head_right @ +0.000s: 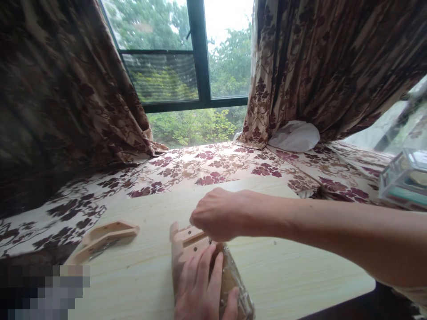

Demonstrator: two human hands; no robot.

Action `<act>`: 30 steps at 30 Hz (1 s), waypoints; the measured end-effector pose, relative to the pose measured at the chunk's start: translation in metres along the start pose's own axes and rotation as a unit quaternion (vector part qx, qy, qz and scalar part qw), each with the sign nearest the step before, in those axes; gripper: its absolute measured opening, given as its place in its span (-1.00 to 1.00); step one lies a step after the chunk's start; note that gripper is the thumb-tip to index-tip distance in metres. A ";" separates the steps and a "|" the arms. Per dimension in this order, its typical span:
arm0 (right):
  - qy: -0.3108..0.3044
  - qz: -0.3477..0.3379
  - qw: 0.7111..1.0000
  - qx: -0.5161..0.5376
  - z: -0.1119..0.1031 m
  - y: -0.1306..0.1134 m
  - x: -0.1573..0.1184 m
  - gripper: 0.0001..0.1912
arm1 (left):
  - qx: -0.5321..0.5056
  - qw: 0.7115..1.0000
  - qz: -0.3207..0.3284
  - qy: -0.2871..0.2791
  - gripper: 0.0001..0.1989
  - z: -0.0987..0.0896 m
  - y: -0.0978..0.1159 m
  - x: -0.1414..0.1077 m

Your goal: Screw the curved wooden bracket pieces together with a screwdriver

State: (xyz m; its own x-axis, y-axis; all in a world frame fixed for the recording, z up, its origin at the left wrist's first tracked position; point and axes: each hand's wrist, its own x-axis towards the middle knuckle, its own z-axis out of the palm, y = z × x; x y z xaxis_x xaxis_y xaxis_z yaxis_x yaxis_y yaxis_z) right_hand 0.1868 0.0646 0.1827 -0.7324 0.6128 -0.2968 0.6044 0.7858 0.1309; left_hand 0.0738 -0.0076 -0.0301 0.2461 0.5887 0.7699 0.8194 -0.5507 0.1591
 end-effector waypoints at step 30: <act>0.037 0.036 0.999 0.011 0.006 0.007 0.000 -0.83 | -0.012 1.000 -0.007 0.010 -0.57 0.000 0.000 -0.002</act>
State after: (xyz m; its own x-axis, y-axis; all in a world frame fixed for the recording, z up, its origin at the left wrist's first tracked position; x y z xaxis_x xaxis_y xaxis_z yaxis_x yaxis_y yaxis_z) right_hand 0.1927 0.0699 0.1777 -0.7072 0.6731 -0.2165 0.6627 0.7377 0.1286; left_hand 0.0739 -0.0089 -0.0319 0.2242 0.5848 0.7796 0.8102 -0.5564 0.1844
